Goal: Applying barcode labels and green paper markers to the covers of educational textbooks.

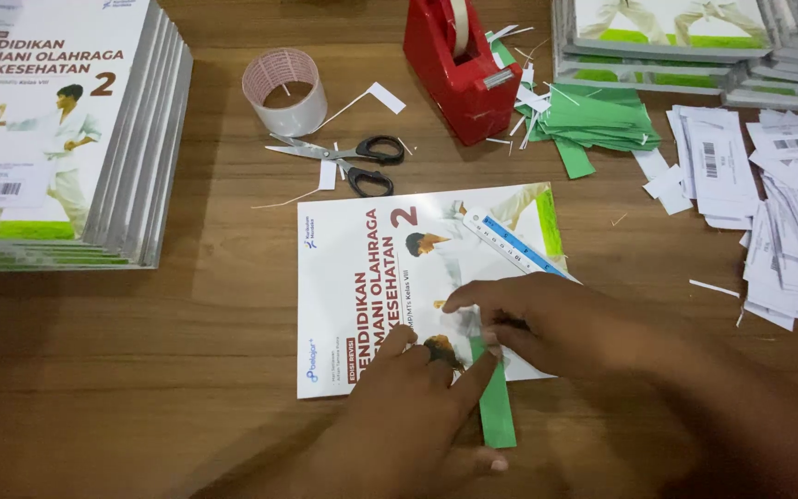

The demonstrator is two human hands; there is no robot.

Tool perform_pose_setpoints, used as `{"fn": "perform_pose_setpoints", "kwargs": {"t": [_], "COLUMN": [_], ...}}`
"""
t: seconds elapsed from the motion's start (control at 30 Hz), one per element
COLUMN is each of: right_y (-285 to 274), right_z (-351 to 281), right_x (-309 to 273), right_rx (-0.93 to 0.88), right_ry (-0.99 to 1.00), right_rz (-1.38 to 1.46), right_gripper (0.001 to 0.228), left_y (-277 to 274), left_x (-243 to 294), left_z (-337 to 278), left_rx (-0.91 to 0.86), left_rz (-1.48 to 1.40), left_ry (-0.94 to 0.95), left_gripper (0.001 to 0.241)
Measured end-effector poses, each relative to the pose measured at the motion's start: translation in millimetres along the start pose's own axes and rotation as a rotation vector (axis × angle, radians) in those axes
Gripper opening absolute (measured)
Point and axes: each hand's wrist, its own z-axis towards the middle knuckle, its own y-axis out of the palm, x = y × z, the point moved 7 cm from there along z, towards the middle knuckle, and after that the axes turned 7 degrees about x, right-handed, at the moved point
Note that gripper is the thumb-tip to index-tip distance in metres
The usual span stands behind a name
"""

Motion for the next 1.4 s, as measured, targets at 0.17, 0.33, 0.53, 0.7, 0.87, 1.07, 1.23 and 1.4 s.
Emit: {"fn": "perform_pose_setpoints", "kwargs": {"t": [0.17,0.33,0.53,0.7,0.87,1.07,1.23,1.4], "right_y": [-0.1,1.8,-0.4,0.2,4.5,-5.4,-9.2,-12.9], "right_z": [-0.8,2.0,-0.6,-2.0,2.3,3.5,7.9,5.2], "right_x": [-2.4,-4.9,-8.6,-14.4,-11.6,-14.9,-26.0,-31.5], "right_rx": [-0.002,-0.009,0.007,0.022,0.043,0.131,0.008,-0.056], "right_ry": [0.037,0.041,0.023,0.098,0.028,0.050,0.128,0.246], "right_rz": [-0.021,-0.082,-0.090,-0.138,-0.209,-0.344,-0.427,-0.449], "right_gripper": [0.048,0.048,0.049,0.055,0.064,0.058,0.061,0.064], "left_y": [-2.2,-1.3,-0.3,-0.4,1.8,0.6,5.9,4.7], "left_x": [0.3,-0.3,0.1,-0.1,-1.1,0.2,0.0,-0.1], "left_z": [-2.9,-3.3,-3.7,-2.2,-3.2,-4.2,0.8,0.5], "left_rx": [0.118,0.166,0.082,0.060,0.112,0.149,-0.093,0.002], "left_rz": [0.010,0.006,-0.007,-0.028,-0.007,0.017,0.028,0.055], "left_ry": [0.040,0.042,0.043,0.024,0.034,0.062,0.027,0.026], "left_gripper": [0.092,0.090,0.090,0.090,0.086,0.087,0.093,0.096]}}
